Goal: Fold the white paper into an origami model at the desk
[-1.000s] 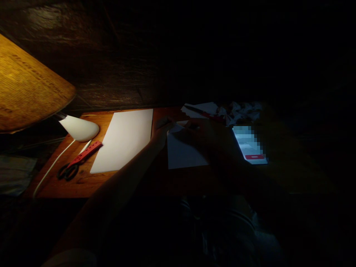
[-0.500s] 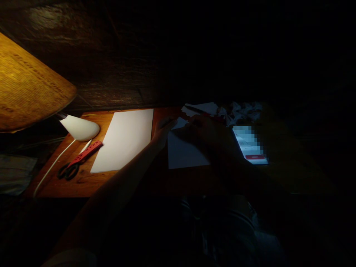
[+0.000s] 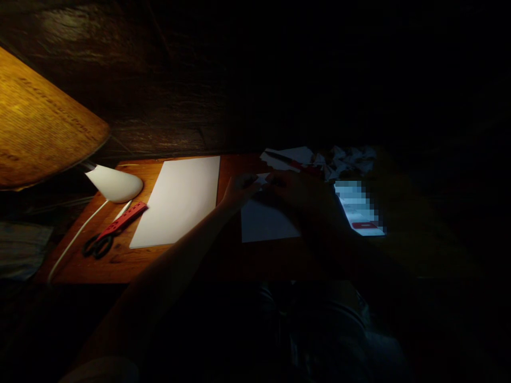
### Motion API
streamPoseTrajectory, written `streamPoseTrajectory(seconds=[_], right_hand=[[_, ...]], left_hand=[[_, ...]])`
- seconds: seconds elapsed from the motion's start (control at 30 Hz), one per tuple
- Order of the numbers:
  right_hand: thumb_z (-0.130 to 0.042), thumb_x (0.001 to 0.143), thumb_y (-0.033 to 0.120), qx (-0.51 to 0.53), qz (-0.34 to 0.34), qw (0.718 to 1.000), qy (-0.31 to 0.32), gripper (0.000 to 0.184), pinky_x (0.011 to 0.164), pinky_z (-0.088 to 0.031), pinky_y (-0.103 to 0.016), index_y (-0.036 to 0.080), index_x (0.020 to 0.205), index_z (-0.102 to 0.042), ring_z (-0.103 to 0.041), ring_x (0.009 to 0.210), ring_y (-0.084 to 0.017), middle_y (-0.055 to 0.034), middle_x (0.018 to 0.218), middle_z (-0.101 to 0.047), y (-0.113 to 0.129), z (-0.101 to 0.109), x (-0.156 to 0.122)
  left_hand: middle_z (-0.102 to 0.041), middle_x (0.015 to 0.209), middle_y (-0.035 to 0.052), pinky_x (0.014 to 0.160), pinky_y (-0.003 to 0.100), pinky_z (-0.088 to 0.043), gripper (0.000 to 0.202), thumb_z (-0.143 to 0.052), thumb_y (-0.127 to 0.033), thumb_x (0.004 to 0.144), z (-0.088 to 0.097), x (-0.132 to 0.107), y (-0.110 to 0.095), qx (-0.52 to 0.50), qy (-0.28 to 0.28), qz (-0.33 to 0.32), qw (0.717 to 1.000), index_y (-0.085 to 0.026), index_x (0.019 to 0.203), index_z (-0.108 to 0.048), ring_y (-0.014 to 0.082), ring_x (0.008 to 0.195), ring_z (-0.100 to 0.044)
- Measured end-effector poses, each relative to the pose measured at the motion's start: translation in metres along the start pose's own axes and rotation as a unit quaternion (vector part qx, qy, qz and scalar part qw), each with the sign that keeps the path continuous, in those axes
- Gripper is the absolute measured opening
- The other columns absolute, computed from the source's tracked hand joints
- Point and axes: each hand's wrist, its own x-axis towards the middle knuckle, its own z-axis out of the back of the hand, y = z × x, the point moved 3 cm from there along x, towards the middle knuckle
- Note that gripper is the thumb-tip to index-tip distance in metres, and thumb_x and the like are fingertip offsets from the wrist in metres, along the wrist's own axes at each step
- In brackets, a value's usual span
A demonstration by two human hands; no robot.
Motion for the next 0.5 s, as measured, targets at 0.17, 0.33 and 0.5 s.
streamPoseTrajectory(seconds=[0.17, 0.33, 0.5], right_hand=[[-0.072, 0.084, 0.031, 0.018, -0.020, 0.999, -0.023, 0.014, 0.073, -0.048, -0.031, 0.021, 0.078, -0.065, -0.061, 0.078, -0.018, -0.0021, 0.081, -0.069, 0.002, 0.003, 0.000], [-0.074, 0.085, 0.035, 0.026, -0.028, 0.999, -0.008, 0.017, 0.070, -0.048, -0.030, 0.021, 0.078, -0.066, -0.060, 0.075, -0.017, -0.0002, 0.076, -0.067, 0.007, -0.001, -0.002], [-0.074, 0.083, 0.033, 0.042, -0.014, 0.999, -0.020, 0.016, 0.073, -0.050, -0.030, 0.020, 0.075, -0.069, -0.064, 0.075, -0.017, -0.0020, 0.078, -0.072, 0.009, 0.000, -0.002]], left_hand=[[-0.066, 0.072, -0.0004, 0.061, 0.024, -0.042, 0.019, -0.076, -0.036, 0.079, -0.001, -0.002, -0.004, 0.007, 0.027, -0.006, 1.000, -0.018, 0.079, -0.069, 0.0132, 0.067, -0.058], [-0.054, 0.064, -0.0033, 0.057, 0.024, -0.033, 0.015, -0.071, -0.031, 0.075, 0.000, -0.004, -0.009, 0.037, 0.052, -0.015, 0.998, -0.018, 0.071, -0.064, 0.0110, 0.061, -0.046], [-0.037, 0.061, -0.0061, 0.057, 0.026, -0.028, 0.026, -0.071, -0.029, 0.070, -0.002, -0.005, -0.014, 0.070, 0.088, -0.047, 0.993, -0.021, 0.060, -0.049, 0.0101, 0.059, -0.034]])
